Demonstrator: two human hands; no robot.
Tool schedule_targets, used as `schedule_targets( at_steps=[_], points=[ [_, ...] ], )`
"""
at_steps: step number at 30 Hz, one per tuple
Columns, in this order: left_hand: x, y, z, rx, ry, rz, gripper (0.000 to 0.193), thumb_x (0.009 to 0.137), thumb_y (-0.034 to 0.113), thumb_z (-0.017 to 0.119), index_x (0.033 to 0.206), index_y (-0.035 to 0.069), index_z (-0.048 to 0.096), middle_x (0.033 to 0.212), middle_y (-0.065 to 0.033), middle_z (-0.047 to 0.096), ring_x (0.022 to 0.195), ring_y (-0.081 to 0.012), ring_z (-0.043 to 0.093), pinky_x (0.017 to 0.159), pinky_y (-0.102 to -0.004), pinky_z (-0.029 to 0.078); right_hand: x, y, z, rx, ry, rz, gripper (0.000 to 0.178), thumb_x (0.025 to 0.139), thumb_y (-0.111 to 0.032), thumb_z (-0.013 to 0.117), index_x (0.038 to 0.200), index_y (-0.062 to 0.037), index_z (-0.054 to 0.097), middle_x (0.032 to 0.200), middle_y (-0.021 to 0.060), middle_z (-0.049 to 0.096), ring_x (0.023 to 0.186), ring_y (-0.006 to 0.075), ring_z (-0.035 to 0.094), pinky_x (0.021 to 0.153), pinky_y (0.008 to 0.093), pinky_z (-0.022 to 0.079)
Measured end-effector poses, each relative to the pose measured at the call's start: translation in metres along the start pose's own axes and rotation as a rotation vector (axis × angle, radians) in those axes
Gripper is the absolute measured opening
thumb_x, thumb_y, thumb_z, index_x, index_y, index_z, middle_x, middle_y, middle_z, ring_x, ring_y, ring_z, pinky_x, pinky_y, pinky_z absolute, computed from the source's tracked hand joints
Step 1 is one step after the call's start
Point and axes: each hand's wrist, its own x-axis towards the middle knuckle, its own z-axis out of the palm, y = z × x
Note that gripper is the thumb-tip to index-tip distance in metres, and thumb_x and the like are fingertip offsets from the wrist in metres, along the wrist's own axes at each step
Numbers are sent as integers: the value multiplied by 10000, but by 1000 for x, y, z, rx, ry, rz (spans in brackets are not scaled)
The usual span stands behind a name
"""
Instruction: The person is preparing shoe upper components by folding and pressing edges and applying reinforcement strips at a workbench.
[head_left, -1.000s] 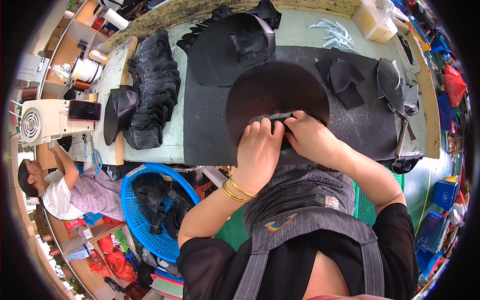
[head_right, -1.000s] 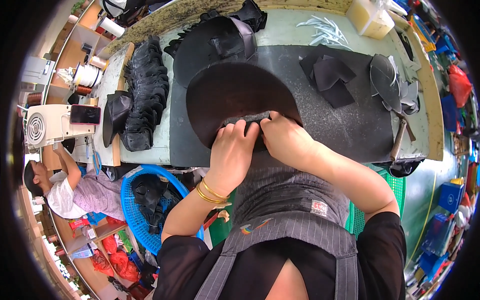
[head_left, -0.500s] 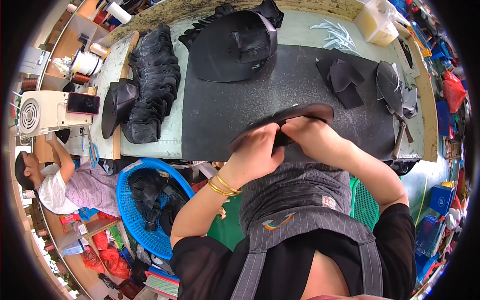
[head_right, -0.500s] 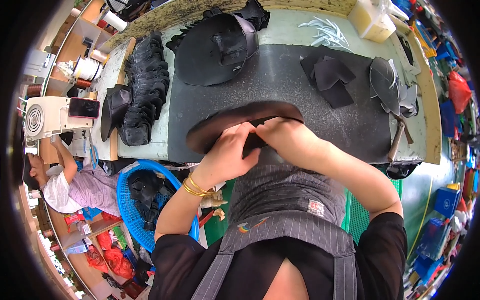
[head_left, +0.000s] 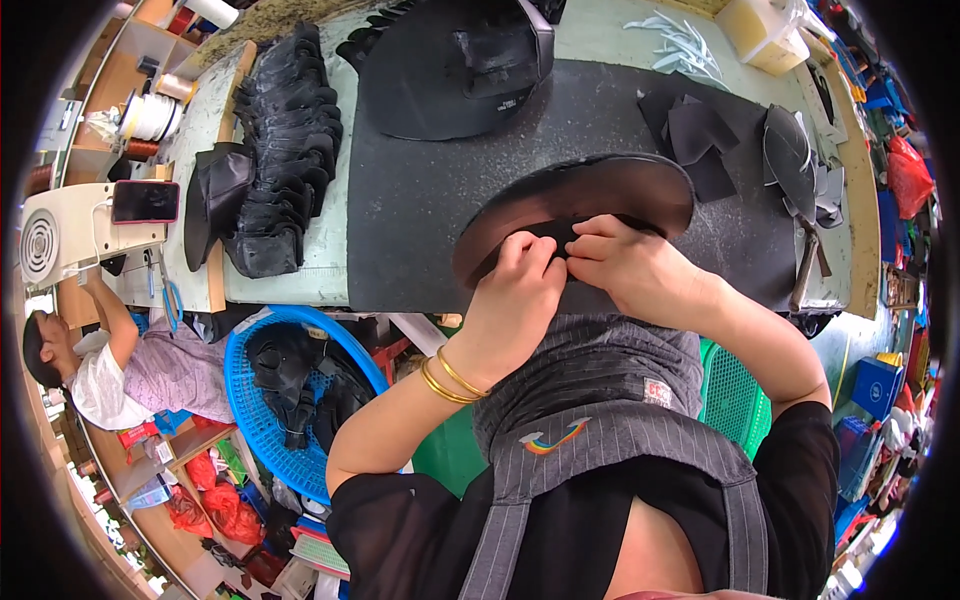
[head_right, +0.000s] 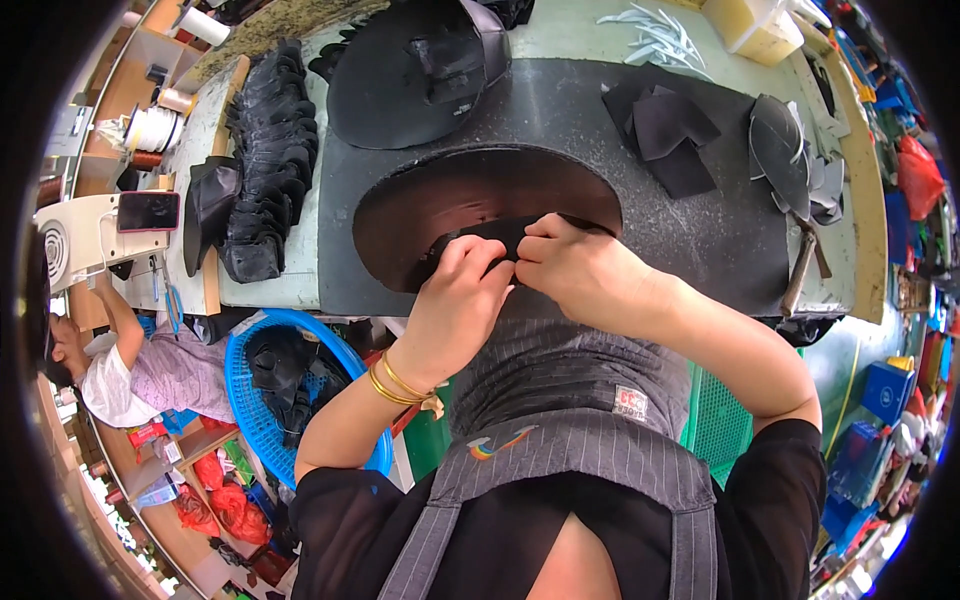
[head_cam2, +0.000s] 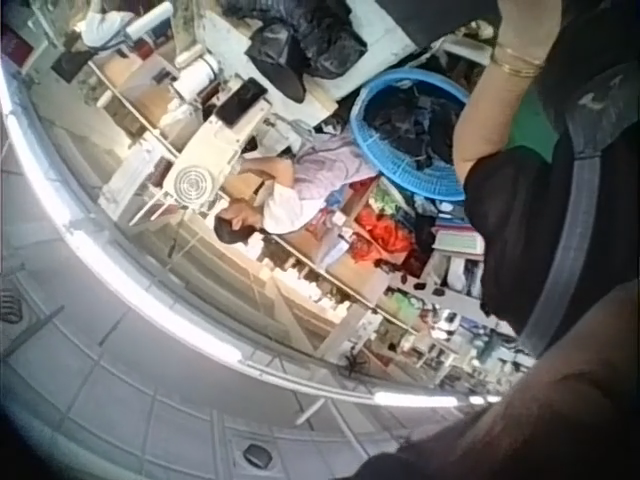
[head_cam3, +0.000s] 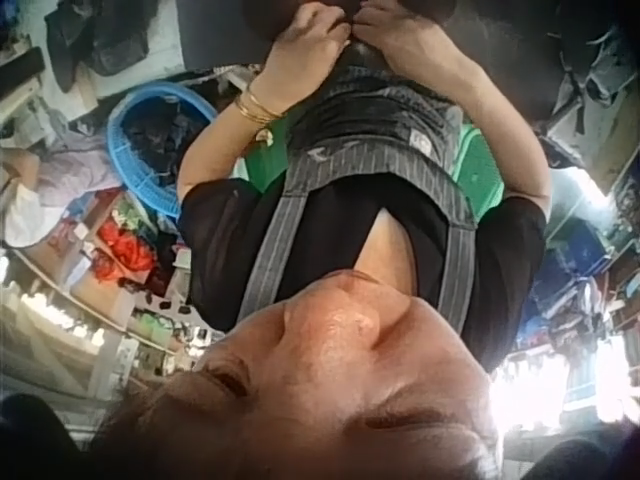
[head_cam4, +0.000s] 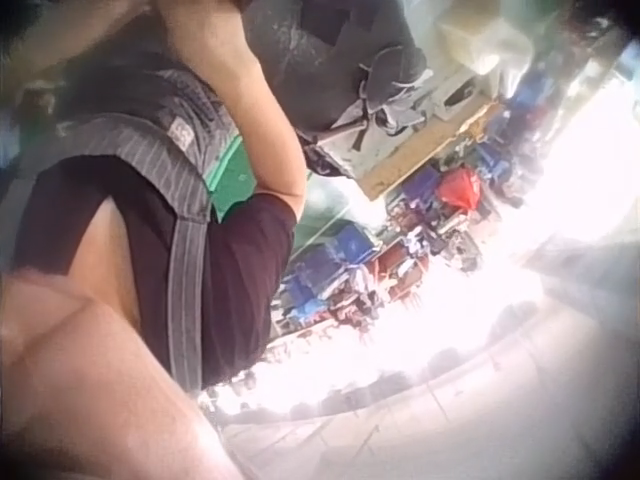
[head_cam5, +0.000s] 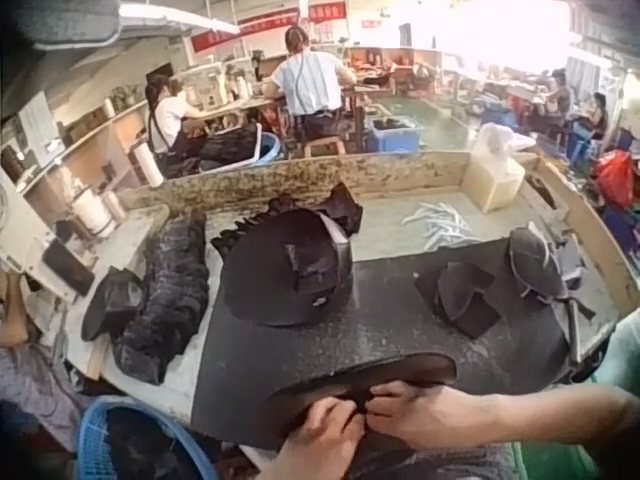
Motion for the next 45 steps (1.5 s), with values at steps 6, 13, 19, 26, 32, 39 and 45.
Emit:
schedule_targets(
  at_steps=[6,13,19,26,32,39,45],
  points=[
    [4,0,12,271,59,127,195,821,105,665,991,12,653,1020,-101,638,1072,-271,631,899,-375,555,-14,-4,28,-242,226,-69,402,731,-146,641,1089,38,652,1179,145,639,1200,306,575,1002,378,502],
    [-8,-22,8,228,206,373,242,814,126,663,1026,10,684,1032,-112,674,1008,-263,667,911,-373,552,-34,1,45,-358,341,-58,491,781,-112,575,1248,32,617,1252,146,645,1092,265,673,937,378,551],
    [-22,-99,-76,546,617,220,204,783,103,628,976,76,689,992,-76,654,958,-262,639,850,-379,541,-25,-14,-24,-288,753,-125,332,711,63,697,1040,74,655,980,189,684,922,346,692,836,420,572],
    [-47,-303,-200,632,1057,-702,216,913,163,627,1080,34,673,963,-198,685,885,-406,661,796,-470,522,-43,0,-24,-158,655,136,214,780,43,688,991,29,655,975,154,674,836,329,671,734,404,554],
    [-19,-306,-154,684,1099,-570,258,887,229,724,1005,2,688,971,-183,686,973,-363,640,866,-463,493,-79,22,-20,-178,618,269,143,826,-20,685,964,-7,651,957,130,671,825,316,667,713,404,547],
    [152,-104,-44,-343,555,-245,503,849,394,784,1098,-29,675,1059,-188,682,996,-293,676,849,-350,536,-78,109,-55,-106,1003,803,97,904,-107,637,954,-30,668,927,154,679,841,357,667,754,400,536],
    [175,-58,-24,-292,730,-230,294,894,183,733,1037,-45,615,748,-172,643,614,-214,597,626,-351,506,-58,133,-55,-152,772,760,162,874,-121,649,1000,-19,643,981,180,645,990,372,606,861,441,502]
  ],
)
